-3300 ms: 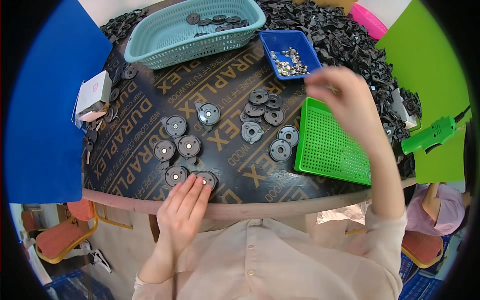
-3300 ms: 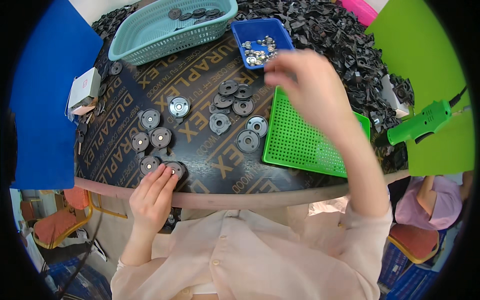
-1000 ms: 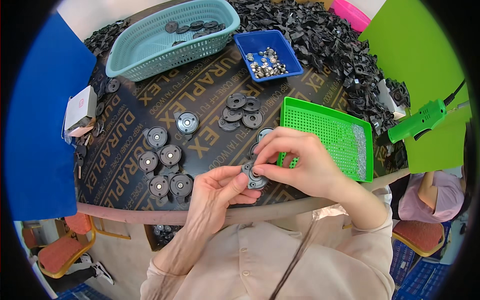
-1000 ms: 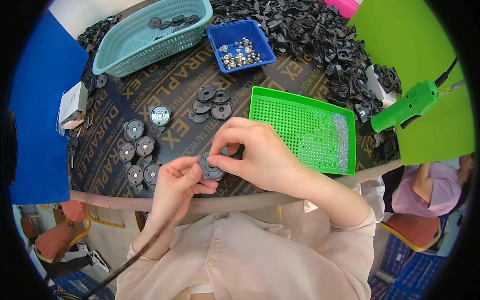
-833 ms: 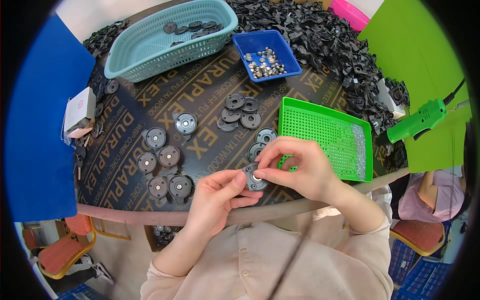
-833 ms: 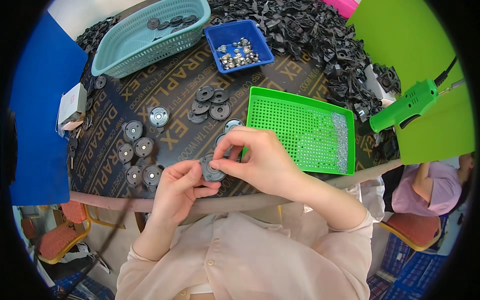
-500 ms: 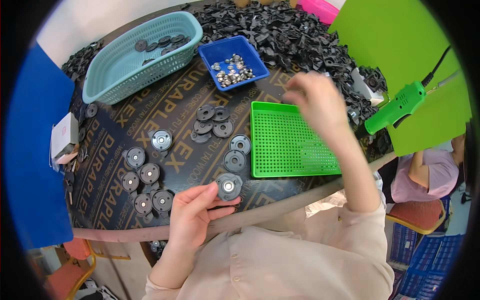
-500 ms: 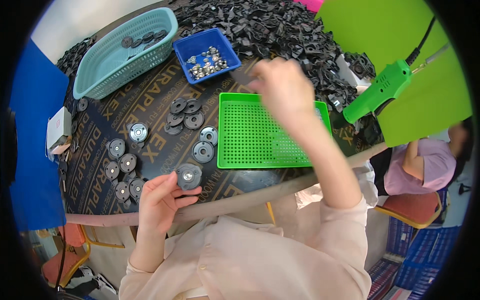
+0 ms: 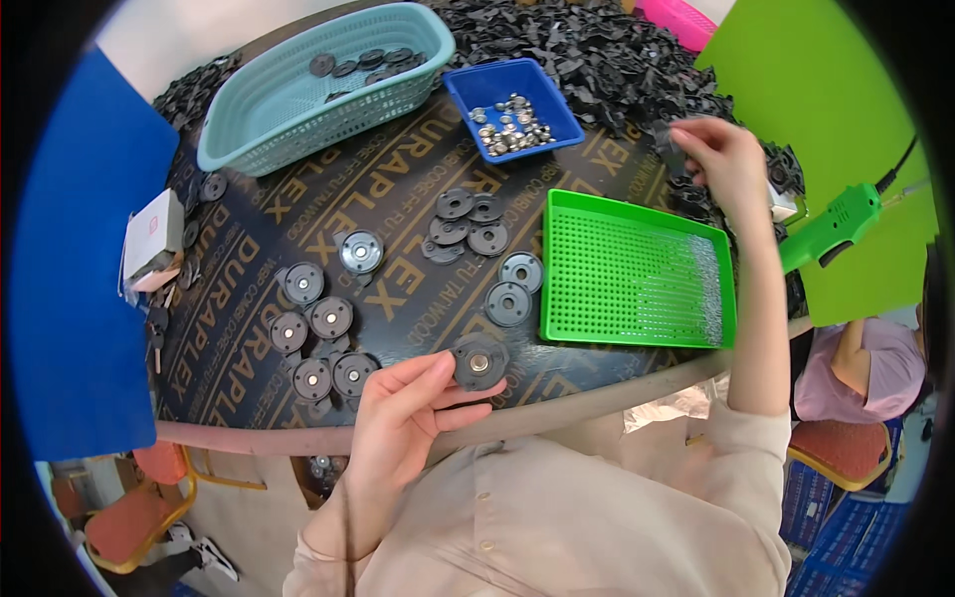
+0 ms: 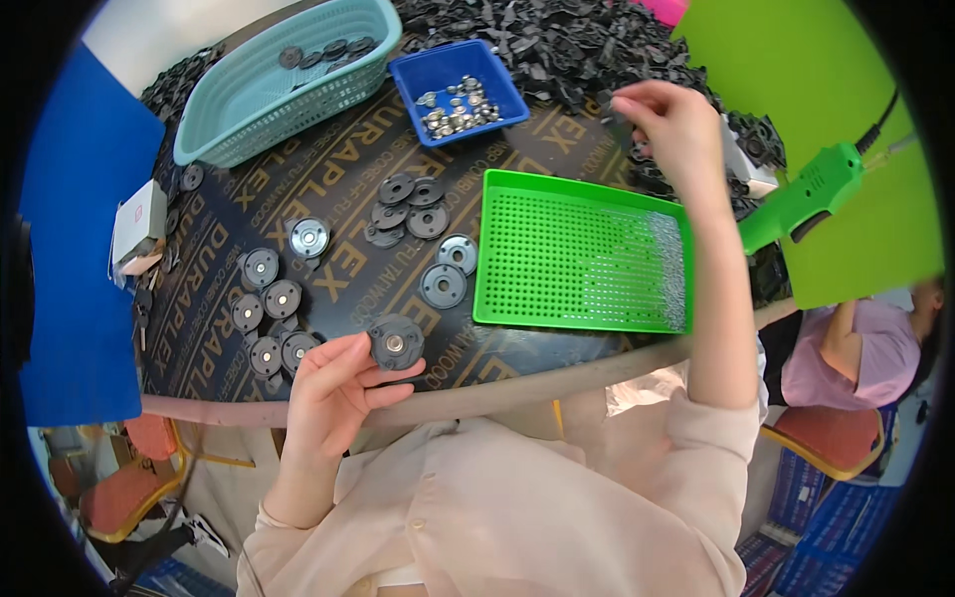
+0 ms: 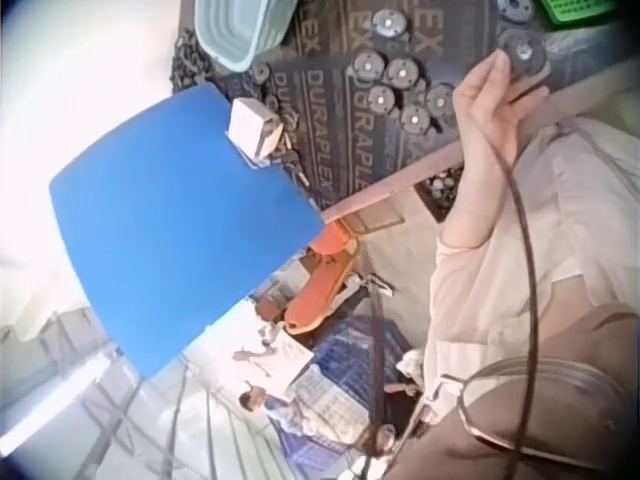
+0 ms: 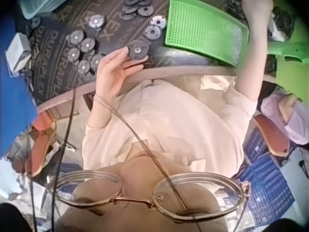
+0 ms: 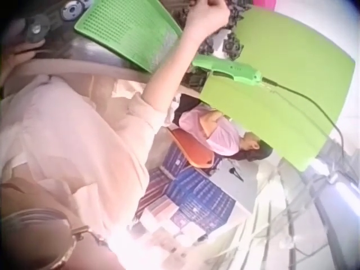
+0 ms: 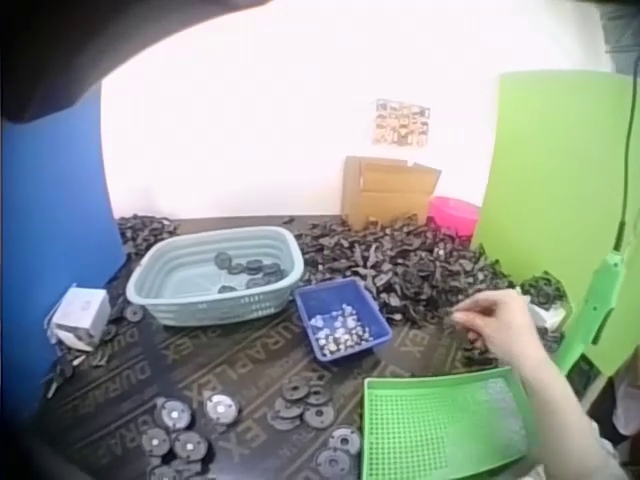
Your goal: Assembling small plastic components by inserting screws using an electric screwdriver on a factory workbench.
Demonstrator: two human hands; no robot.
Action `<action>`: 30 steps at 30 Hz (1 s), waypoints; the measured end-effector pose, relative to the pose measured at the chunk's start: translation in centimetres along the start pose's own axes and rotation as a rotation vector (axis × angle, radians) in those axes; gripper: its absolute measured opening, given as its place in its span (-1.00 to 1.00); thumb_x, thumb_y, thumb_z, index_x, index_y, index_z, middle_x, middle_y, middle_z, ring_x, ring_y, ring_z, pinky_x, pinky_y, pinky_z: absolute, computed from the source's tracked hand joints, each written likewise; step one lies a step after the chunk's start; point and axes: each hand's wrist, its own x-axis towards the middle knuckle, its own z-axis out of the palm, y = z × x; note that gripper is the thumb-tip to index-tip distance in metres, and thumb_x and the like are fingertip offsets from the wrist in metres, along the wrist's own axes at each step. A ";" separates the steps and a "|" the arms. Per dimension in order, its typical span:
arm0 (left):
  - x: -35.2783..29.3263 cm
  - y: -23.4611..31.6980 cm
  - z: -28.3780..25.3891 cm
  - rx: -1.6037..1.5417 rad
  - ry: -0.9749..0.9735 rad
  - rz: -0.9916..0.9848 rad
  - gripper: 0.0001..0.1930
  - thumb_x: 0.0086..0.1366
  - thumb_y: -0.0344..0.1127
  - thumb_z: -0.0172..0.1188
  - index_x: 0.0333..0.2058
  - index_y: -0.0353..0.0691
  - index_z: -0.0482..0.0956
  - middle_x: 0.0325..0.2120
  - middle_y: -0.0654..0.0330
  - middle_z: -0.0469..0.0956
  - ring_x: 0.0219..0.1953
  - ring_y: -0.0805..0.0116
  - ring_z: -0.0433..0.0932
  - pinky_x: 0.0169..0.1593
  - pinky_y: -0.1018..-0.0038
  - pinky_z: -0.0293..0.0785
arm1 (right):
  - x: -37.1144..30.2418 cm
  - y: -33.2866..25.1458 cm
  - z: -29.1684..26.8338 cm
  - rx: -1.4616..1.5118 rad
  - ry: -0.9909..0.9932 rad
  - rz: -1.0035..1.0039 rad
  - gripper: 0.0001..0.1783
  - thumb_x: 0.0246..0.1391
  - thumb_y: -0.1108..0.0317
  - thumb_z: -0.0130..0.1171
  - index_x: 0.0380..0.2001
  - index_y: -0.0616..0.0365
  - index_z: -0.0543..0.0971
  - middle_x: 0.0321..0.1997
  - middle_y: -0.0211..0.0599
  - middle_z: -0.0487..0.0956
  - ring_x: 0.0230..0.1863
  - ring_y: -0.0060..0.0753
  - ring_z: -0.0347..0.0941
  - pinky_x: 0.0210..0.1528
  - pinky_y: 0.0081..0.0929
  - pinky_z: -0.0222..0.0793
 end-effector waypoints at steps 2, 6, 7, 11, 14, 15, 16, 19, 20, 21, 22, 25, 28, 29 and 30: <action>-0.3 0.1 0.0 0.026 0.046 0.013 -0.72 0.38 -0.33 -0.01 -0.08 -0.43 0.50 -0.17 -0.06 0.58 -0.11 -0.02 0.59 -0.18 0.27 0.66 | -3.4 -1.0 -0.5 0.408 -0.199 0.051 -0.71 -0.02 0.44 0.27 -0.16 0.22 0.62 -0.44 -0.40 0.61 -0.49 -0.64 0.46 -0.44 -0.67 0.39; 0.2 -0.2 0.1 0.059 0.057 -0.033 -0.69 0.39 -0.28 -0.03 -0.07 -0.41 0.50 -0.17 -0.04 0.58 -0.14 0.02 0.61 -0.22 0.28 0.68 | -10.6 -0.5 0.6 0.752 -0.411 0.189 -0.59 -0.25 0.53 0.41 -0.22 0.37 0.60 -0.42 -0.20 0.63 -0.53 -0.48 0.54 -0.47 -0.58 0.49; 0.2 -0.3 0.2 0.058 0.063 -0.030 -0.69 0.39 -0.28 -0.03 -0.07 -0.41 0.50 -0.17 -0.04 0.58 -0.14 0.02 0.61 -0.22 0.28 0.68 | -12.1 -0.2 1.3 0.854 -0.451 0.233 -0.59 -0.27 0.55 0.41 -0.23 0.38 0.59 -0.41 -0.16 0.63 -0.54 -0.45 0.55 -0.48 -0.57 0.51; 0.8 -0.9 0.8 0.039 0.021 -0.094 -0.68 0.39 -0.27 -0.02 -0.07 -0.42 0.50 -0.17 -0.03 0.58 -0.15 0.06 0.61 -0.23 0.29 0.67 | -16.7 -1.4 3.7 1.078 -0.456 0.320 -0.62 -0.26 0.64 0.36 -0.25 0.43 0.56 -0.43 -0.10 0.63 -0.56 -0.42 0.56 -0.52 -0.55 0.54; 0.8 -1.3 1.5 0.024 0.009 -0.132 -0.68 0.38 -0.26 -0.01 -0.08 -0.42 0.49 -0.18 -0.03 0.58 -0.16 0.09 0.62 -0.22 0.27 0.67 | -18.7 -3.8 4.8 1.092 -0.424 0.355 -0.63 -0.27 0.67 0.36 -0.27 0.44 0.57 -0.36 -0.16 0.55 -0.47 -0.46 0.54 -0.53 -0.63 0.51; 0.8 -1.4 1.6 0.009 0.016 -0.152 -0.68 0.38 -0.26 0.00 -0.08 -0.43 0.49 -0.18 -0.03 0.58 -0.17 0.10 0.62 -0.21 0.26 0.67 | -19.0 -4.0 5.2 1.092 -0.425 0.356 -0.63 -0.27 0.67 0.36 -0.27 0.44 0.57 -0.36 -0.16 0.55 -0.47 -0.46 0.54 -0.53 -0.63 0.51; 0.8 -1.4 1.8 0.009 0.016 -0.152 -0.68 0.38 -0.26 0.00 -0.08 -0.43 0.49 -0.18 -0.03 0.58 -0.17 0.10 0.62 -0.21 0.26 0.67 | -19.2 -4.0 5.5 1.013 -0.385 0.179 -0.63 -0.28 0.66 0.37 -0.27 0.42 0.58 -0.29 -0.17 0.51 -0.39 -0.48 0.50 -0.50 -0.66 0.49; 0.8 -1.5 2.1 -0.004 0.018 -0.185 -0.68 0.38 -0.27 0.00 -0.07 -0.43 0.48 -0.18 -0.03 0.58 -0.19 0.13 0.63 -0.20 0.24 0.66 | -19.2 -4.1 6.4 0.879 -0.315 -0.068 -0.64 -0.28 0.64 0.39 -0.28 0.38 0.60 -0.15 -0.17 0.45 -0.29 -0.52 0.44 -0.44 -0.71 0.46; 0.7 -1.5 2.2 -0.010 0.007 -0.178 -0.68 0.38 -0.27 -0.01 -0.07 -0.44 0.47 -0.18 -0.04 0.57 -0.19 0.13 0.63 -0.20 0.23 0.66 | -19.2 -4.1 6.6 0.827 -0.286 -0.139 -0.65 -0.28 0.63 0.40 -0.29 0.36 0.61 -0.09 -0.17 0.42 -0.25 -0.53 0.41 -0.40 -0.72 0.45; 0.7 -1.4 2.3 -0.017 -0.004 -0.171 -0.67 0.38 -0.28 -0.03 -0.07 -0.46 0.47 -0.17 -0.06 0.57 -0.18 0.13 0.63 -0.20 0.23 0.66 | -19.2 -4.2 6.6 0.828 -0.288 -0.140 -0.65 -0.28 0.63 0.40 -0.29 0.36 0.61 -0.09 -0.17 0.42 -0.25 -0.53 0.41 -0.40 -0.72 0.45; 0.6 -1.4 2.3 -0.019 -0.002 -0.170 -0.67 0.38 -0.28 -0.03 -0.07 -0.46 0.47 -0.17 -0.06 0.57 -0.18 0.13 0.63 -0.20 0.23 0.66 | -19.3 -4.3 6.6 0.852 -0.325 -0.107 -0.68 -0.19 0.63 0.34 -0.25 0.34 0.60 -0.07 -0.18 0.41 -0.22 -0.52 0.44 -0.35 -0.68 0.46; 0.6 -1.1 2.2 -0.053 -0.029 -0.180 -0.67 0.38 -0.29 -0.06 -0.06 -0.48 0.45 -0.16 -0.08 0.57 -0.17 0.13 0.62 -0.19 0.25 0.66 | -19.4 -4.4 7.0 0.911 -0.359 -0.026 -0.69 -0.14 0.61 0.32 -0.23 0.35 0.59 -0.06 -0.15 0.42 -0.18 -0.47 0.46 -0.30 -0.62 0.50; 0.5 -0.9 2.3 -0.032 -0.016 -0.186 -0.65 0.38 -0.30 -0.07 -0.05 -0.49 0.44 -0.15 -0.10 0.56 -0.15 0.12 0.62 -0.16 0.30 0.65 | -19.5 -4.4 7.1 0.971 -0.372 0.048 -0.69 -0.15 0.59 0.34 -0.24 0.38 0.59 -0.06 -0.09 0.45 -0.13 -0.40 0.46 -0.28 -0.58 0.53; 0.5 -0.9 2.4 -0.010 -0.010 -0.183 -0.65 0.38 -0.31 -0.07 -0.03 -0.49 0.44 -0.15 -0.09 0.56 -0.15 0.12 0.62 -0.15 0.32 0.64 | -19.5 -4.5 7.1 0.997 -0.391 0.072 -0.70 -0.12 0.58 0.33 -0.23 0.38 0.58 -0.06 -0.08 0.47 -0.10 -0.36 0.46 -0.26 -0.56 0.54; 0.4 -0.8 2.4 0.012 -0.004 -0.180 -0.65 0.38 -0.31 -0.06 -0.02 -0.49 0.43 -0.15 -0.09 0.56 -0.15 0.13 0.62 -0.14 0.34 0.63 | -19.4 -4.5 7.1 0.997 -0.392 0.072 -0.70 -0.12 0.58 0.33 -0.23 0.38 0.58 -0.06 -0.08 0.47 -0.10 -0.36 0.46 -0.26 -0.56 0.54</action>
